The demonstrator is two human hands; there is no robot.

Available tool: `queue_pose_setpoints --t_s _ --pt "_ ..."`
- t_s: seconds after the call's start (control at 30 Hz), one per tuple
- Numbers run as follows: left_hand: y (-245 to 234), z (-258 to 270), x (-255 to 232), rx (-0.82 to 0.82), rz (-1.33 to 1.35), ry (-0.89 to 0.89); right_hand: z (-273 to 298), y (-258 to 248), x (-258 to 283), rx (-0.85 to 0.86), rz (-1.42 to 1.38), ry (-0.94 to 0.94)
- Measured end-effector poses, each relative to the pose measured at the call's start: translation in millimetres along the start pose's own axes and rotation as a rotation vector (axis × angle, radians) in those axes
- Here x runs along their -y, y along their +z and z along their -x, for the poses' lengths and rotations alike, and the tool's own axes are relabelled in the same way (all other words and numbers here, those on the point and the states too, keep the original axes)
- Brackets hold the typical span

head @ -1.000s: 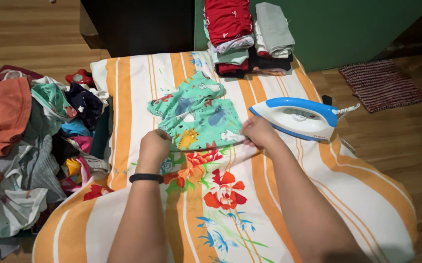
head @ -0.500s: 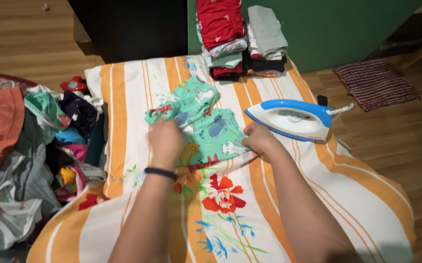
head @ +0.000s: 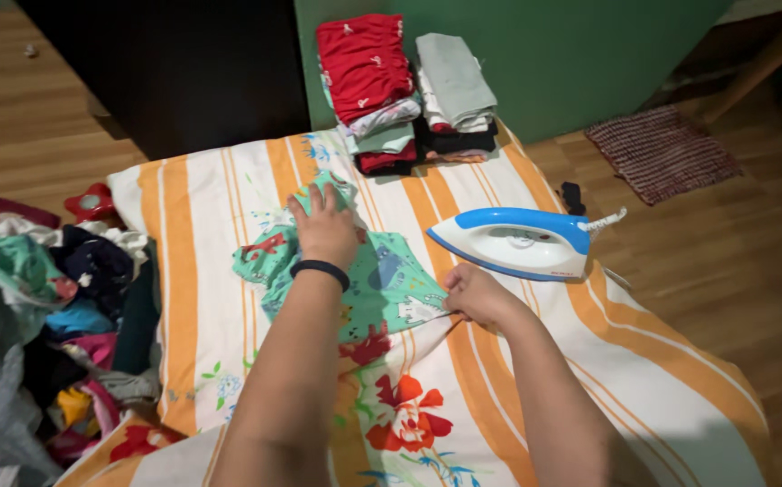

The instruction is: The person irons a small green patterned garment on a floral-patterned ironing board cover. They smooth the fabric, use a blue and white iron to press it, and then fold the garment into a neat stack.

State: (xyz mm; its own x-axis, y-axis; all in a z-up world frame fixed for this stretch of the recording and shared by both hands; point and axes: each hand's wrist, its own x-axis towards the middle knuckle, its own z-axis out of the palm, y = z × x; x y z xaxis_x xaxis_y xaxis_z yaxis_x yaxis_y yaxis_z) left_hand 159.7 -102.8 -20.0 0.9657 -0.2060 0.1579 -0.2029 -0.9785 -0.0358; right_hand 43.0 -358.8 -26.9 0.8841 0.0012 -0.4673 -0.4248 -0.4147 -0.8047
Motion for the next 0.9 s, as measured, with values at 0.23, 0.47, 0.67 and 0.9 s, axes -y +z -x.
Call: queue_pose_setpoints --t_s 0.23,0.47,0.67,0.9 --pt "1.8 4.5 -41.2 -0.067 0.193 0.099 4.7 7.7 5.8 0.033 -0.024 -0.130" --pt "7.4 -7.4 -46.7 -0.236 0.243 0.068 8.4 6.6 16.9 -0.029 0.016 -0.093" --pt "18.6 25.6 -64.0 -0.205 0.405 -0.059 27.9 16.8 41.3 -0.319 0.332 -0.153" --pt "9.6 102.6 -84.3 -0.315 1.025 -0.201 13.7 75.8 76.4 -0.430 0.164 -0.529"
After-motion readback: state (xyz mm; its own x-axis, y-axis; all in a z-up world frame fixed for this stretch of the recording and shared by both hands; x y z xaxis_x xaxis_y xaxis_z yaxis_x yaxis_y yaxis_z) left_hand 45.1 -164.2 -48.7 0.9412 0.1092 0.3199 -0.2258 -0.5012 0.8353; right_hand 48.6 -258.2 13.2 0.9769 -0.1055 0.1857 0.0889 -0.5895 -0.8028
